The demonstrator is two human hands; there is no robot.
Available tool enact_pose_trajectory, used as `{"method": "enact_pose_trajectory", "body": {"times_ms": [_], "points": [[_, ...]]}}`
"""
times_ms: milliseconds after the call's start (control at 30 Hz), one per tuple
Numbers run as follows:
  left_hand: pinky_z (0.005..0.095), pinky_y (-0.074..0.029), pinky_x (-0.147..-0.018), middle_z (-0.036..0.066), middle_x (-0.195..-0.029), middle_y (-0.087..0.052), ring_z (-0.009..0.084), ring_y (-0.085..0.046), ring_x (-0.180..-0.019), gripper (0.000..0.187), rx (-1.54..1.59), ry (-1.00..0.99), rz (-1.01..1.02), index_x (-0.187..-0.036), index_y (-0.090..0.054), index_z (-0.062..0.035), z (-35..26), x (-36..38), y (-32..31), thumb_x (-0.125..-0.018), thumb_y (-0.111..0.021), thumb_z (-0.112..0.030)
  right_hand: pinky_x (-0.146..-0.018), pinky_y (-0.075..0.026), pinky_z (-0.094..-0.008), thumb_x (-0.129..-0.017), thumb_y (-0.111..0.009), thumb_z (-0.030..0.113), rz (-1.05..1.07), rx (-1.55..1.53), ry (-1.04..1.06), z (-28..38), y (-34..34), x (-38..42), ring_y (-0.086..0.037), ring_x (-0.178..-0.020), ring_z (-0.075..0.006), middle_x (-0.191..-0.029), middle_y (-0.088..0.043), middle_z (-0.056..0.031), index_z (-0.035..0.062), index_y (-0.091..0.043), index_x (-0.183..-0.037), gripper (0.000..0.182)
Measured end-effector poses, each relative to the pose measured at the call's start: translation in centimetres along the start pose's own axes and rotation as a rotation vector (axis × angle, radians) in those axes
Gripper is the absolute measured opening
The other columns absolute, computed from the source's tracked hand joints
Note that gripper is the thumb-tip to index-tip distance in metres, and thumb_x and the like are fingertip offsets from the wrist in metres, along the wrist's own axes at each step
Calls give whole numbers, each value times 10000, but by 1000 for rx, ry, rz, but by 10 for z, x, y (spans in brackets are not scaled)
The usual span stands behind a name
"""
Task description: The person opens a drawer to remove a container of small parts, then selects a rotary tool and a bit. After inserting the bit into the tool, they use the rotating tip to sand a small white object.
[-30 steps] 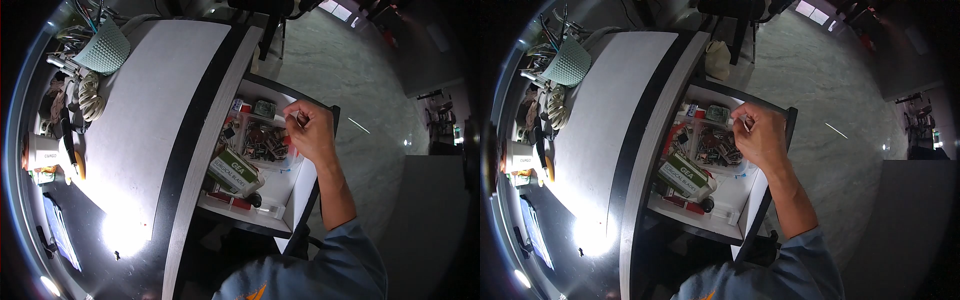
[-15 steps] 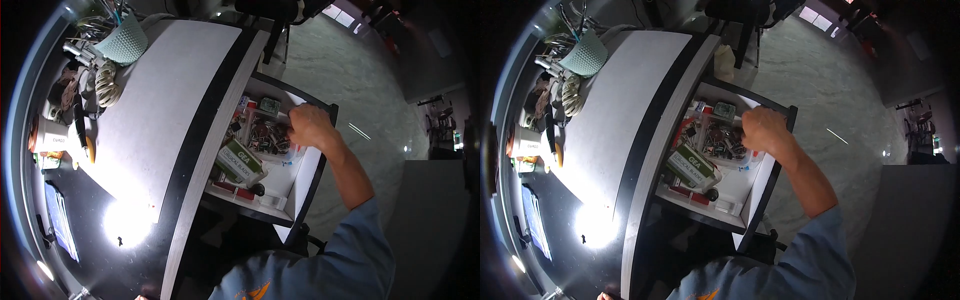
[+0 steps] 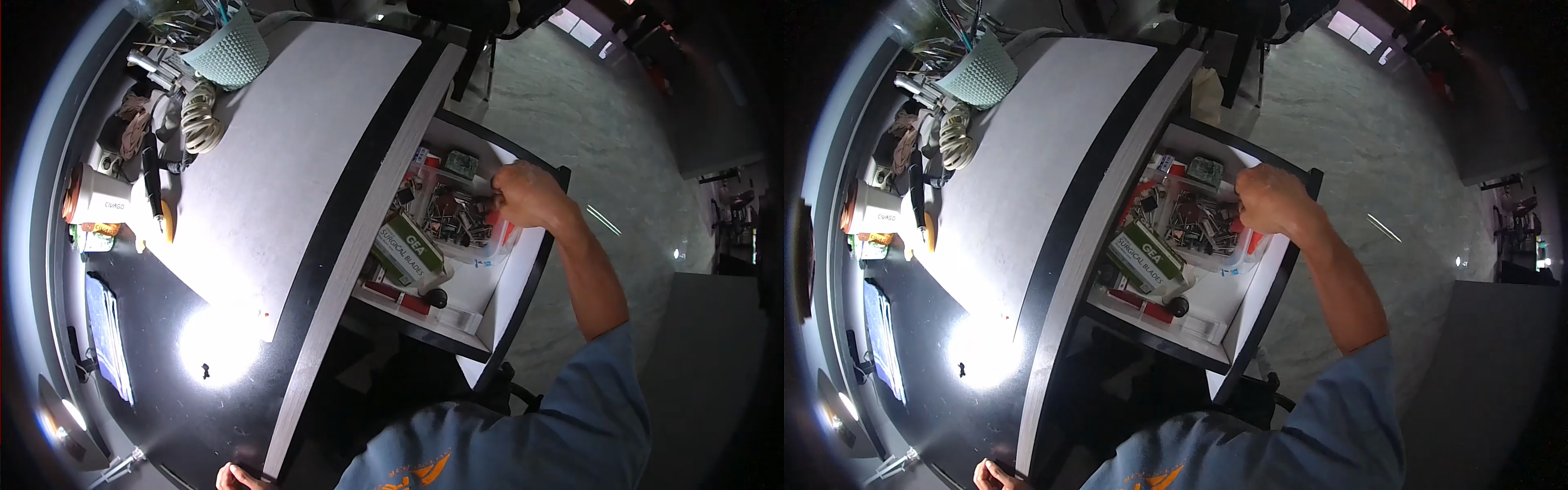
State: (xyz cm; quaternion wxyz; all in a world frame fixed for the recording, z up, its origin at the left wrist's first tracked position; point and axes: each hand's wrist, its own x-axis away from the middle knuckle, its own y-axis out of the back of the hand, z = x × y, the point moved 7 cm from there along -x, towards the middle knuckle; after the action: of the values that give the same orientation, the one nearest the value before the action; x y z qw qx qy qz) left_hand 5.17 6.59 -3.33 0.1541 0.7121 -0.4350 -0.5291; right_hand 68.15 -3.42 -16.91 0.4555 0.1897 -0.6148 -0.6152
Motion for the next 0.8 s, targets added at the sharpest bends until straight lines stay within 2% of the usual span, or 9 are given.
{"method": "enact_pose_trajectory", "body": {"times_ms": [133,433,533,733,800], "points": [[399,-547,-693,157,-791,-693,294,-651,-718,143,-23,3,8,-826,-727,41,3,0,0,-883,-787,-75,-775,-551,-512,-807,-662,80,-82,-118,52,0,1,5,-694,-855,-457,-831,-675,-292,-35,-685,-791,118],[398,-549,-688,156,-780,-698,295,-655,-707,168,-19,36,-25,-822,-728,41,8,3,1,-880,-795,-103,-756,-537,-522,-817,-626,47,-18,-138,63,-1,-2,5,-692,-860,-468,-853,-684,-290,-56,-657,-816,108],[396,-550,-688,157,-783,-697,293,-656,-712,177,1,1,-23,-822,-726,43,10,2,1,-880,-799,-108,-879,-570,-500,-830,-652,58,74,-83,-13,-3,-6,1,-727,-997,-406,-983,-746,-238,-9,-741,-946,161],[396,-552,-690,158,-796,-694,288,-657,-720,177,-46,65,-8,-829,-717,51,7,3,1,-876,-804,-96,-764,-523,-508,-849,-608,13,31,-265,149,0,6,4,-696,-877,-442,-873,-686,-280,-47,-634,-850,65],[396,-551,-689,158,-797,-693,288,-655,-719,174,-56,58,-2,-829,-717,51,5,3,1,-875,-804,-93,-775,-496,-511,-888,-593,6,62,-290,148,3,16,10,-645,-888,-460,-872,-648,-281,-55,-589,-860,68]]}}
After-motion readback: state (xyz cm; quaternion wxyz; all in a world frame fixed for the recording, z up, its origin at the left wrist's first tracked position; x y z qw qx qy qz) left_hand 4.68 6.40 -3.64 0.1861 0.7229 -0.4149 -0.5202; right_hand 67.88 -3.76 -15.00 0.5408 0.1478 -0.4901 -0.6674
